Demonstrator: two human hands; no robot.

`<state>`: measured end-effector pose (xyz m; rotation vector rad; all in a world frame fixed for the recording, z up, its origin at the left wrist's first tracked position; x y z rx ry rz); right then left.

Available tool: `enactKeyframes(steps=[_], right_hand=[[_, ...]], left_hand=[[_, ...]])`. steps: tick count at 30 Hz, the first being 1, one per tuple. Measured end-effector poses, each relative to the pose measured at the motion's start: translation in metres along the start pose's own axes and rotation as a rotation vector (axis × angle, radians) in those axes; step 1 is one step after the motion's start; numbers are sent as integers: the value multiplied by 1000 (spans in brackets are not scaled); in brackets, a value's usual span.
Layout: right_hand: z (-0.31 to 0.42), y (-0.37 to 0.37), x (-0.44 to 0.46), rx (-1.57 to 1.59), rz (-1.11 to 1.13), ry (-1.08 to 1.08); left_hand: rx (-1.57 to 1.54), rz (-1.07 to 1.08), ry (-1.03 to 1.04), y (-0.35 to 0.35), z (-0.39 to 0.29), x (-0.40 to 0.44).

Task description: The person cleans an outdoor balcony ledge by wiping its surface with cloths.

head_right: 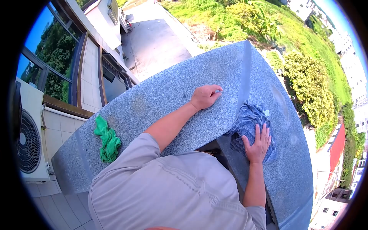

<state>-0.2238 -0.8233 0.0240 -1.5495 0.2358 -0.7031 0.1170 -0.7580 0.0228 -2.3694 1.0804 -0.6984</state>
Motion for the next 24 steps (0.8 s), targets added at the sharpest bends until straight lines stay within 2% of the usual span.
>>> enactKeyframes(steps=[24], right_hand=[[0, -2, -2, 18, -33, -2]], left_hand=[[-7, 10, -17, 3, 4, 0]])
Point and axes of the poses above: each hand's wrist, its own x-axis towards the middle knuckle, its own y-axis out of the palm, z = x × y, the point moved 8 cm from there along x, towards the middle knuckle, and after that the axes turned 13 degrees about -y, right-handed, at the moved point
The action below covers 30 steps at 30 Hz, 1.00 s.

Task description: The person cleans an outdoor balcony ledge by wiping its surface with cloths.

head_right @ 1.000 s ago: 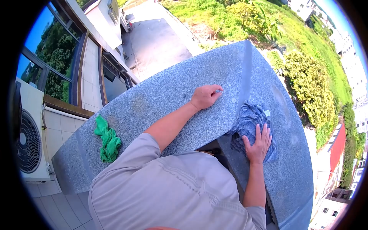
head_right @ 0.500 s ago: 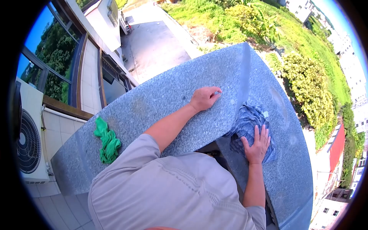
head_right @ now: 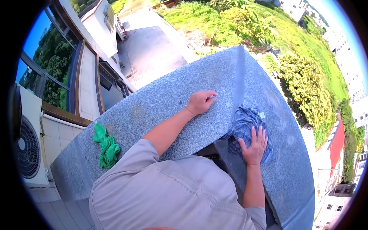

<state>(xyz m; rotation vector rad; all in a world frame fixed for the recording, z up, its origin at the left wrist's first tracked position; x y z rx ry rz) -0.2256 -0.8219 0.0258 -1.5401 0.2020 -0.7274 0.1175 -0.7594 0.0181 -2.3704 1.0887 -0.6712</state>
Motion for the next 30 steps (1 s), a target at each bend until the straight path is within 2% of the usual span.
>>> enactKeyframes(steps=[8, 11, 15, 18, 23, 27, 30], right_hand=[[5, 1, -3, -31, -26, -17], [21, 0, -5, -40, -63, -58], [37, 13, 8, -56, 133, -67], [37, 11, 9, -38, 145, -60], [32, 1, 9, 123, 71, -57], [2, 9, -2, 377, -15, -69], [1, 2, -1, 226, -15, -10]], left_hand=[[18, 22, -19, -2, -3, 0], [49, -3, 48, -2, -6, -1], [53, -20, 86, 4, -5, 0], [32, -8, 53, 3, -2, 3], [25, 59, -82, 4, -1, 7], [6, -28, -18, -1, -1, 7], [17, 2, -14, 3, 0, 4]])
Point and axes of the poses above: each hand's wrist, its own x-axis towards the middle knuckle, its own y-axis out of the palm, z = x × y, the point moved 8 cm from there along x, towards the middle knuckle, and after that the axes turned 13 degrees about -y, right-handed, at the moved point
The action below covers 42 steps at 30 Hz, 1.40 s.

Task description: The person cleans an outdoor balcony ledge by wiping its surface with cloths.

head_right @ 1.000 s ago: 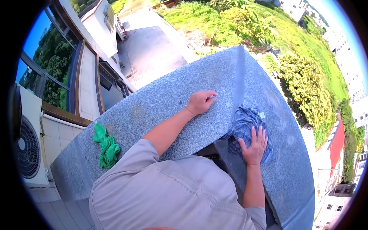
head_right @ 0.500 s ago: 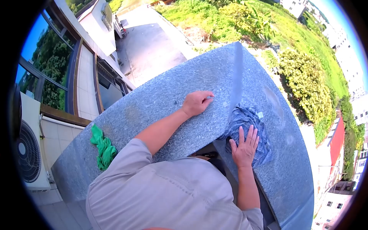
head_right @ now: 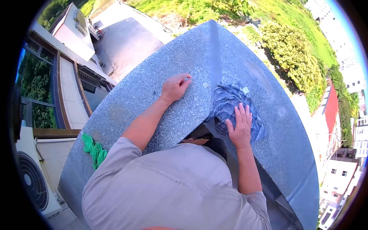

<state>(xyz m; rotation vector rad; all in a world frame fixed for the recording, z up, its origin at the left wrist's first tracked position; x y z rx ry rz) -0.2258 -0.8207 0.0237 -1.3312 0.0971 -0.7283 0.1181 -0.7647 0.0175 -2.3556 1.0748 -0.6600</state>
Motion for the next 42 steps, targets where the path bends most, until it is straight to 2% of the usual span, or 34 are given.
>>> enactKeyframes(steps=[2, 3, 6, 9, 12, 15, 20, 26, 30, 35, 37, 39, 42], right_hand=[[10, -9, 1, -275, 109, 36], [7, -8, 0, -243, 111, 52], [2, 2, -3, -184, 122, 63], [2, 12, 2, -252, 210, 47], [3, 16, 9, -254, 277, 71], [0, 22, 14, -235, 319, 74], [-4, 25, 32, -150, 340, 41], [-22, 42, 99, -54, 370, -174], [-30, 48, 137, -42, 308, -287], [-35, 49, 145, -30, 232, -307], [-34, 47, 144, -22, 225, -303], [-36, 48, 142, -17, 191, -303], [-37, 48, 139, 0, 184, -311]], left_hand=[[32, 70, -57, 0, -2, -2], [62, 102, -88, 3, 0, -2], [144, 9, 184, -1, -19, -1], [423, 30, 261, 16, -30, -1], [521, 219, 199, 37, -20, 3], [620, 245, 198, 40, -21, 4], [622, 259, 182, 42, -23, 5], [612, 248, 167, 38, -28, 7], [606, 236, 170, 36, -30, 7], [607, 106, 209, 33, -33, -5], [590, 27, 175, 40, -19, -20], [462, -36, 32, 35, -33, -61], [526, 53, 81, 30, -70, -137]])
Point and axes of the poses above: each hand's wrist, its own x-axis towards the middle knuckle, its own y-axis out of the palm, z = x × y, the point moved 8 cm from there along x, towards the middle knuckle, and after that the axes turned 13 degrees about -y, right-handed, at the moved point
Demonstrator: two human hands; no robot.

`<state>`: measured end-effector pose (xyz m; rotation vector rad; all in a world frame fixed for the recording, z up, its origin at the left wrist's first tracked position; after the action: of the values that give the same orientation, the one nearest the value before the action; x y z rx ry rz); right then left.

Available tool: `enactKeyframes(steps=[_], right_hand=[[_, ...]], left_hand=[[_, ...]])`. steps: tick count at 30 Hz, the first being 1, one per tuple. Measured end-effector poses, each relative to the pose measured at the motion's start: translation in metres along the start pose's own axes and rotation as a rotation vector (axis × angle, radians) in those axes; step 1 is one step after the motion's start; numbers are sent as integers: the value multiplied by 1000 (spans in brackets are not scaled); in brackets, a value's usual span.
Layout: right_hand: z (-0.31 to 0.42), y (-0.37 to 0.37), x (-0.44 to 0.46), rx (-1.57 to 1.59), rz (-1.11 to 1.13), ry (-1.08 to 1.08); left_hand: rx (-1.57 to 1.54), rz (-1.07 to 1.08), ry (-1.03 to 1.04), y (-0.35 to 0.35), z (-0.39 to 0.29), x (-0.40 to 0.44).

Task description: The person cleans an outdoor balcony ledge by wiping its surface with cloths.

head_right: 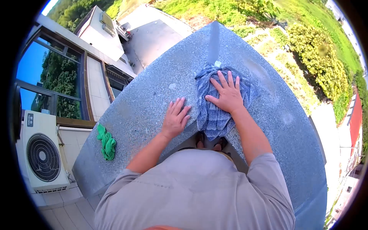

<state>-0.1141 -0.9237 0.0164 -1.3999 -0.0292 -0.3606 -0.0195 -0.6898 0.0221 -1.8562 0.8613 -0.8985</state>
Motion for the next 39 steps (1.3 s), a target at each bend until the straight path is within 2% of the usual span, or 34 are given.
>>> enactKeyframes(steps=[3, 7, 10, 14, 17, 19, 21, 24, 27, 30, 34, 39], right_hand=[[3, -5, 1, 34, 32, 14], [3, -5, 0, 36, 23, 18], [5, -7, 0, 26, 38, 33], [7, -7, 1, 1, 45, 29], [16, -6, 2, -84, 13, 94], [29, -4, -1, -171, -98, 123], [31, 14, -5, -121, -69, 233], [36, 17, -13, -126, -67, 303], [37, 18, -19, -190, -26, 394], [46, 16, -27, -121, 14, 433], [61, 17, -31, -44, 2, 293], [67, 23, -16, -128, 123, 336]], left_hand=[[-113, 57, -24, -19, 14, -63], [112, 51, -69, -60, 38, -130], [287, -156, -296, -115, 81, -158], [479, -392, -770, -181, 183, -210], [469, -389, -1137, -222, 254, -254], [416, -349, -1220, -247, 291, -274], [377, -285, -1319, -259, 312, -286], [388, -448, -1020, -250, 355, -299], [129, -371, -1041, -211, 382, -303], [303, -467, -974, -220, 364, -291], [194, -529, -942, -222, 359, -295], [179, -554, -939, -226, 352, -292]])
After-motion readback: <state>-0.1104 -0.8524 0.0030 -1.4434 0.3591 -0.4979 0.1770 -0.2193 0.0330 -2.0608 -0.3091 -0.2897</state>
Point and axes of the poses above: each hand's wrist, its own x-axis towards the middle knuckle, its own y-axis out of the palm, z = x × y, the point moved 8 cm from there along x, towards the middle knuckle, and after that the axes turned 13 degrees about -y, right-handed, at the moved point
